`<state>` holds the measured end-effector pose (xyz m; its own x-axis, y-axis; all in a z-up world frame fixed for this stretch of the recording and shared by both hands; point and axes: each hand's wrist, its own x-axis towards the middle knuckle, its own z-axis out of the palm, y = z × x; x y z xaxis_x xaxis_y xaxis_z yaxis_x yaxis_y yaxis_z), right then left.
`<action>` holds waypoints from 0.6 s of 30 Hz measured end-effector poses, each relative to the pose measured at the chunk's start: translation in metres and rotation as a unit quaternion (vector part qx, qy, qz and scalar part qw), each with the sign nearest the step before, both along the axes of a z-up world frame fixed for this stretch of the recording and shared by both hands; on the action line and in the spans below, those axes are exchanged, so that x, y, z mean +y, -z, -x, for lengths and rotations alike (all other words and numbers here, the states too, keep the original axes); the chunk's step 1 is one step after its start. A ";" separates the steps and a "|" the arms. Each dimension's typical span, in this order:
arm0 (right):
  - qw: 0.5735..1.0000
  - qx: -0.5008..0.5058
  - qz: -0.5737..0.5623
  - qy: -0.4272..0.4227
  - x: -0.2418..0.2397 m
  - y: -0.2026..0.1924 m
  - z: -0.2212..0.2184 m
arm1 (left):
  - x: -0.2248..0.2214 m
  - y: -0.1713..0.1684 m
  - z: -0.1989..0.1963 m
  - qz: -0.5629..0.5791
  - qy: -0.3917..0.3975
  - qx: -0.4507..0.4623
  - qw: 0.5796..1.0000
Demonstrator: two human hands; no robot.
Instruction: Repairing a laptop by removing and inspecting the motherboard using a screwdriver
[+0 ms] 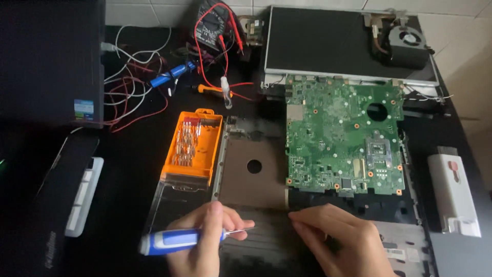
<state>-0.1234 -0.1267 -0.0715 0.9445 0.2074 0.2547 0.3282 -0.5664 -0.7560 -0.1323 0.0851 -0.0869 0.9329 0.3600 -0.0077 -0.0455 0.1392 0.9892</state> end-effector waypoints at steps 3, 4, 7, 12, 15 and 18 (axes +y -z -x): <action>1.000 -0.014 -0.003 -0.019 -0.001 0.004 -0.001 | -0.002 0.010 0.004 0.012 -0.032 -0.009 0.999; 1.000 -0.013 -0.003 -0.019 0.000 0.005 -0.001 | -0.007 0.004 0.004 0.012 -0.032 -0.007 0.999; 0.999 -0.032 -0.012 -0.028 0.002 0.012 -0.001 | -0.014 -0.007 0.005 -0.088 -0.027 -0.076 0.993; 0.999 -0.029 -0.001 -0.033 0.000 0.015 -0.003 | -0.018 -0.016 0.005 -0.111 -0.015 -0.050 0.992; 0.999 -0.027 -0.003 -0.046 0.001 0.016 -0.004 | -0.018 -0.011 0.005 -0.101 -0.017 -0.046 0.994; 0.998 -0.024 0.003 -0.050 0.001 0.016 -0.005 | -0.016 -0.012 0.005 -0.129 -0.002 -0.042 0.991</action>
<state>-0.1188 -0.1259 -0.0876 0.9057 0.3023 0.2971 0.4190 -0.5329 -0.7352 -0.1376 0.0687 -0.0754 0.9251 0.3433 0.1621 -0.1290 -0.1171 0.9847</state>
